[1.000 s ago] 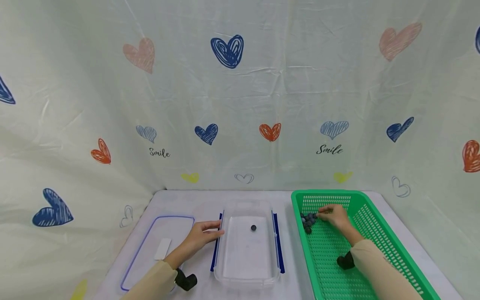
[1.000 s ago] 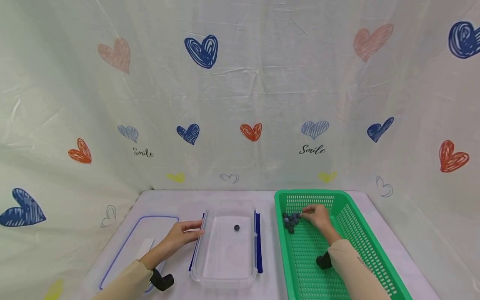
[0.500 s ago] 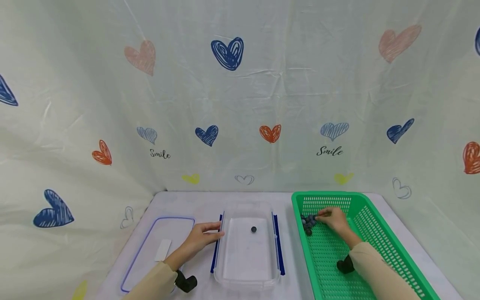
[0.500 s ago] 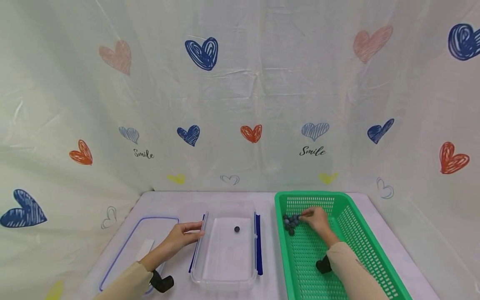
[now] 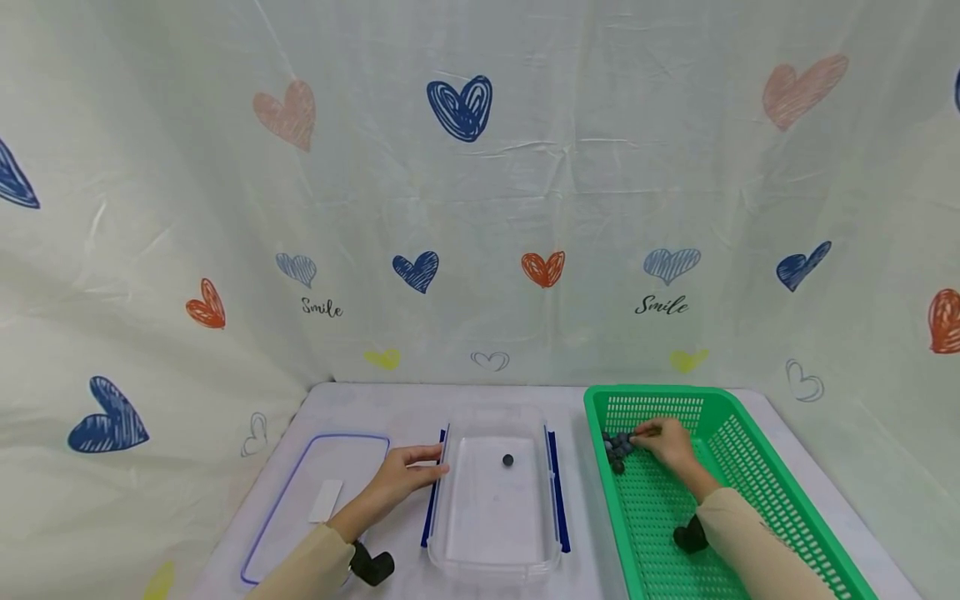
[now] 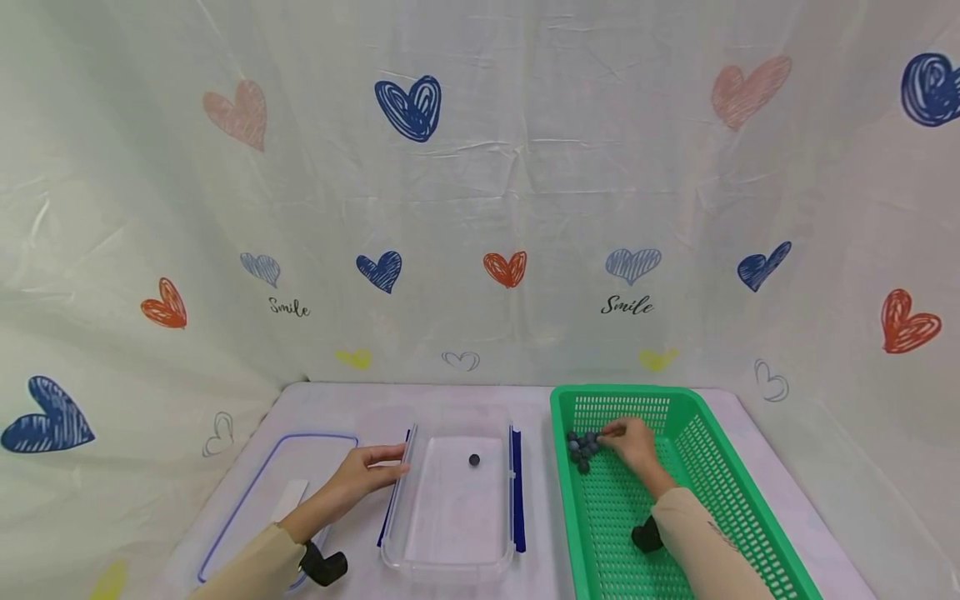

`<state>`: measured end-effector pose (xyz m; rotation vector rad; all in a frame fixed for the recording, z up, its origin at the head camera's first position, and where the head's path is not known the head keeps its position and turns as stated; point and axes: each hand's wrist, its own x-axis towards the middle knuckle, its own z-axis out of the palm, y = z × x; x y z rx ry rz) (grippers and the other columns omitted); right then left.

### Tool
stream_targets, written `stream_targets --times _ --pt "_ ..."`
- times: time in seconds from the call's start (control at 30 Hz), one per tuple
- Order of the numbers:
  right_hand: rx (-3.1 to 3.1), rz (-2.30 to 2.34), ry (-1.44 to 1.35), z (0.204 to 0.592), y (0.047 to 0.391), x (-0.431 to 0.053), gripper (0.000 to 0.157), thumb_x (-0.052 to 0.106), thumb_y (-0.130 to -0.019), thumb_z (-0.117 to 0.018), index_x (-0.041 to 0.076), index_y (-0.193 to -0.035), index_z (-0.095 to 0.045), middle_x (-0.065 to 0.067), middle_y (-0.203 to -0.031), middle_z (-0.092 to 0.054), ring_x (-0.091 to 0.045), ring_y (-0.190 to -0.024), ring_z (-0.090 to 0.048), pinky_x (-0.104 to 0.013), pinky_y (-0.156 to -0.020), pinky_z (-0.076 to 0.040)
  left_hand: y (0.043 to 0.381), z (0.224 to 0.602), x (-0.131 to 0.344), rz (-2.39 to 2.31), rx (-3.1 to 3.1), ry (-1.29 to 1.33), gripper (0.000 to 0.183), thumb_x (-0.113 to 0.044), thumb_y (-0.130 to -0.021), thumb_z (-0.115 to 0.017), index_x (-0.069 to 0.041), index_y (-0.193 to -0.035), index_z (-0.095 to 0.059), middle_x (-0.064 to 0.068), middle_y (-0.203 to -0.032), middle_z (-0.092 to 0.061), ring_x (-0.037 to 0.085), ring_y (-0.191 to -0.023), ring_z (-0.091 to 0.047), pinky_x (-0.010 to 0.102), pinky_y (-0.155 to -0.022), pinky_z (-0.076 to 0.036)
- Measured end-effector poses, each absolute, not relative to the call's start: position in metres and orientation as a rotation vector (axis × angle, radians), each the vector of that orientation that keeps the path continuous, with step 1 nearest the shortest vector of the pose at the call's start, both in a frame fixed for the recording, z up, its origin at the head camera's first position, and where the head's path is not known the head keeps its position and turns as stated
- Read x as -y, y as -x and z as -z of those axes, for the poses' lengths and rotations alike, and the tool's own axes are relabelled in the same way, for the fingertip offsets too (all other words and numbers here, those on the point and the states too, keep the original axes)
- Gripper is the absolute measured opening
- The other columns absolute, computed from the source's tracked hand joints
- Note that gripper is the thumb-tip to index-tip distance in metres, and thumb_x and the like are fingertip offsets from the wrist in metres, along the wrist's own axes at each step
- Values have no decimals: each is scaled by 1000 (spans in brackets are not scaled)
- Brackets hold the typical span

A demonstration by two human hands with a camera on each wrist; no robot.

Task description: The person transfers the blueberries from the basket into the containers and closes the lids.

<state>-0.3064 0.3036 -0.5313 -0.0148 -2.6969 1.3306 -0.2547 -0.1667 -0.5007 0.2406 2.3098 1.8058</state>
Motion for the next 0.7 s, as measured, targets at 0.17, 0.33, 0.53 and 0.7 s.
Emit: stream_targets --times 0.17,0.33,0.53,0.7 --pt "2709 -1328 6 528 305 -305 16 -1 -86 -75 -12 -96 -70 -17 -84 -69 -30 -78 -66 -39 -64 -58 255 501 167 -1783 -2320 -234 60 -22 -89 -78 10 -134 -56 27 -136 -55 28 -106 -66 38 -89 -57" --pt "2720 -1354 40 522 305 -307 16 0 -86 -74 -12 -97 -70 -17 -84 -70 -27 -73 -67 -38 -61 -58 253 500 168 -1788 -2306 -235 61 -21 -90 -77 11 -136 -54 28 -137 -54 29 -109 -66 38 -90 -57" --pt "2716 -1417 48 514 305 -310 17 -1 -87 -73 -14 -98 -69 -16 -85 -70 -25 -72 -68 -39 -63 -59 254 501 169 -1799 -2299 -250 60 -20 -90 -77 11 -136 -53 28 -137 -54 30 -111 -65 38 -91 -57" --pt "2699 -1490 48 506 305 -312 19 1 -90 -71 -14 -102 -68 -20 -92 -70 -27 -76 -70 -41 -69 -60 258 504 168 -1797 -2302 -257 62 -23 -89 -78 11 -135 -54 28 -137 -54 29 -110 -65 38 -91 -56"
